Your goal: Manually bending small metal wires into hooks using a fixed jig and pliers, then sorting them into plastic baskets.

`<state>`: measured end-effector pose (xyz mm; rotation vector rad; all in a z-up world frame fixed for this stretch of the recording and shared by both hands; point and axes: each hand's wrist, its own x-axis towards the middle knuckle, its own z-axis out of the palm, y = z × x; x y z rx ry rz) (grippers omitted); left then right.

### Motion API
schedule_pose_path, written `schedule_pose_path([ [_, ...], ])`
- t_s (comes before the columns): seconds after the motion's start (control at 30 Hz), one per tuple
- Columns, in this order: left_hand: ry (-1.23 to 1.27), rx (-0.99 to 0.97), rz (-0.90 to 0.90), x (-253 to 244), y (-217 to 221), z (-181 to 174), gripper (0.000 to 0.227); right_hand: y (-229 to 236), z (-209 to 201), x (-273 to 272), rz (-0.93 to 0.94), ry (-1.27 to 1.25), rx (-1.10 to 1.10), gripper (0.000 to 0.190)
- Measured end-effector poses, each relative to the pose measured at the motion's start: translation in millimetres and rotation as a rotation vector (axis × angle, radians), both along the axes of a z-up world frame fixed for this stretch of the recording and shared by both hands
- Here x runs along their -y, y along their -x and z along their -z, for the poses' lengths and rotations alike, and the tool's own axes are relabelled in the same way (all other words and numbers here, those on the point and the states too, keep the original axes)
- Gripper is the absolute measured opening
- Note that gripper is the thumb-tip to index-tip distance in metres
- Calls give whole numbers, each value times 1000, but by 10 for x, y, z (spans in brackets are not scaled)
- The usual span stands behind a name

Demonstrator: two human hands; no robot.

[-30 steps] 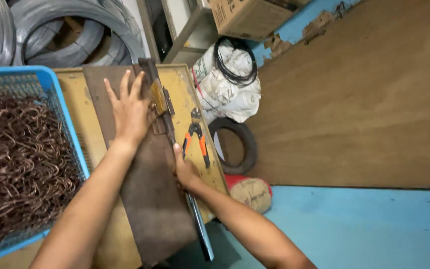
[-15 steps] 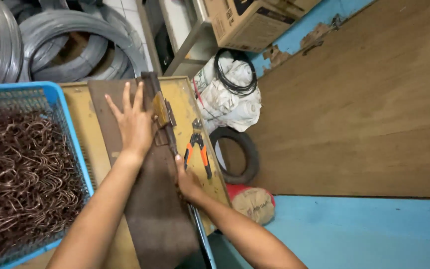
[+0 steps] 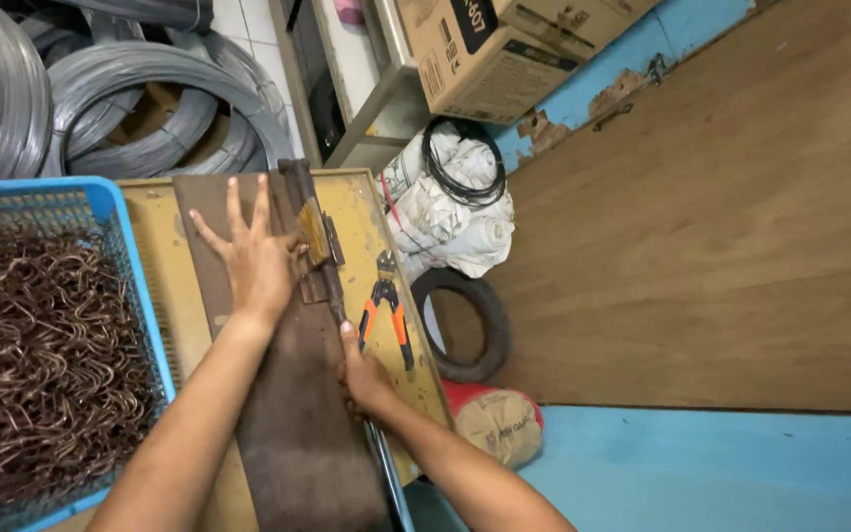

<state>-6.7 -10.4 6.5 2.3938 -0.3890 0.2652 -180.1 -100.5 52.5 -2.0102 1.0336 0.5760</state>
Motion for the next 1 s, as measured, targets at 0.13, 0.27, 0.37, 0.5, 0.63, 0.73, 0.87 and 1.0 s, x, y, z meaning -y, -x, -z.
schedule_pose_path([
  [0.13, 49, -33, 22, -18, 41, -124, 4, 92, 797, 278, 103, 5, 28, 97],
  [0.27, 73, -24, 19, -28, 38, -74, 13, 92, 731, 245, 67, -7, 39, 98],
  [0.37, 71, 3, 13, -27, 26, -19, 18, 104, 815, 291, 76, -21, 56, 98],
  [0.5, 101, 14, -6, -5, 48, 20, 17, 118, 785, 246, 121, -14, 31, 96],
  [0.63, 51, 64, -20, 8, -17, 114, 21, 62, 695, 354, 139, 1, 229, 62],
  [0.73, 96, 11, -34, 4, 3, 132, 13, 77, 398, 291, -42, 305, 428, 35],
  [0.87, 23, 71, -33, 20, -16, 220, 16, 30, 164, 319, -241, 489, 347, 31],
  [1.0, 60, 16, -41, 37, -9, 308, 13, 59, 485, 521, -249, 455, 387, 33],
])
